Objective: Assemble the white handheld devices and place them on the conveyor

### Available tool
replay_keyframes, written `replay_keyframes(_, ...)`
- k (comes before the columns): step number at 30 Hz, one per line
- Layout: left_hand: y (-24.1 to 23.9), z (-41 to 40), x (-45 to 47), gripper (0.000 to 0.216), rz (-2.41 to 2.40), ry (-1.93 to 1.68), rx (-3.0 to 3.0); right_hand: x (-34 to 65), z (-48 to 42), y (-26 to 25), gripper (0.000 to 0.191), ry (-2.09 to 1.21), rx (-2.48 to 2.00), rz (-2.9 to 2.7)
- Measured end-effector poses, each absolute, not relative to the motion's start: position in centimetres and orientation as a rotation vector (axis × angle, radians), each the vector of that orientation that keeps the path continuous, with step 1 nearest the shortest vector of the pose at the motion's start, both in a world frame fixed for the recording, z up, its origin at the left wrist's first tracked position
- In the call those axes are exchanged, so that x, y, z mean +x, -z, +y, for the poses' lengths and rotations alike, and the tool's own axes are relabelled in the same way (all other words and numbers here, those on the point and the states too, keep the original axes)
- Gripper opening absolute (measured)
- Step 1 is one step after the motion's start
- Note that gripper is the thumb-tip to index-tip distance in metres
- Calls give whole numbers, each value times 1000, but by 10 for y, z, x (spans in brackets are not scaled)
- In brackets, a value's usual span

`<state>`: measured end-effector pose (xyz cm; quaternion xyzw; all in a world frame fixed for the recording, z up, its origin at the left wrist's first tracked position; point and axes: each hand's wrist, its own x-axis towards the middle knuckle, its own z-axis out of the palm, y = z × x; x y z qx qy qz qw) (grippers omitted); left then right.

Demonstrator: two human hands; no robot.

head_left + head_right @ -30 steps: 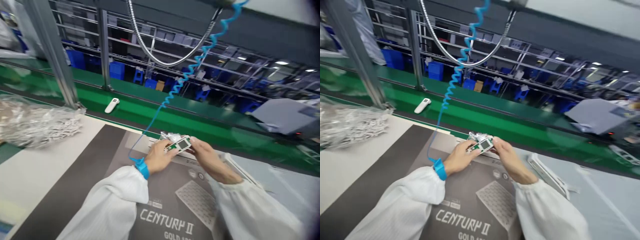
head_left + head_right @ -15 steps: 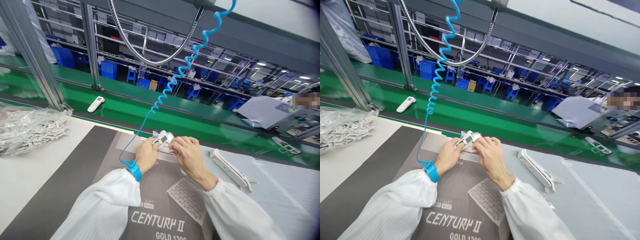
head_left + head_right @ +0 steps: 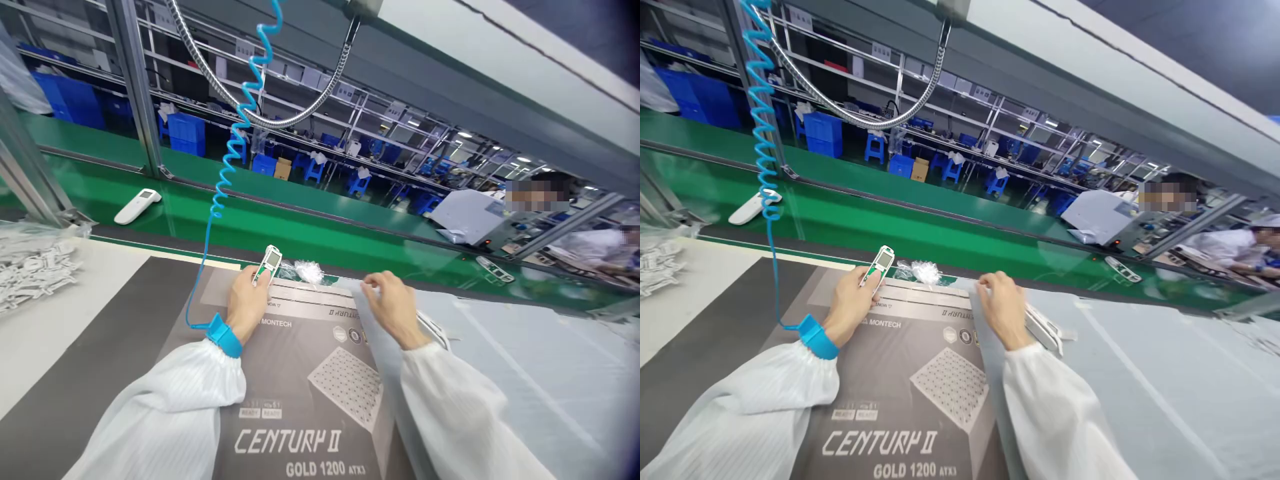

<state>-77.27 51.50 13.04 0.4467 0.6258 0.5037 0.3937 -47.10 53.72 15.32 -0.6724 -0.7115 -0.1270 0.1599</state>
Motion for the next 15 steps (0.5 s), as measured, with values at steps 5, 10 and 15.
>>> replay_keyframes(5, -133, 515, -770, 19, 1546, -1282, 1125, -404, 504, -153, 24, 612, -2422, -2013)
replay_keyframes(10, -133, 516, -769, 19, 1519, -1280, 1091, -397, 492, -145, 25, 624, -2457, -2038)
replay_keyframes(15, -133, 516, -770, 20, 1533, -1283, 1081, -401, 490, -151, 30, 592, -2536, -1937)
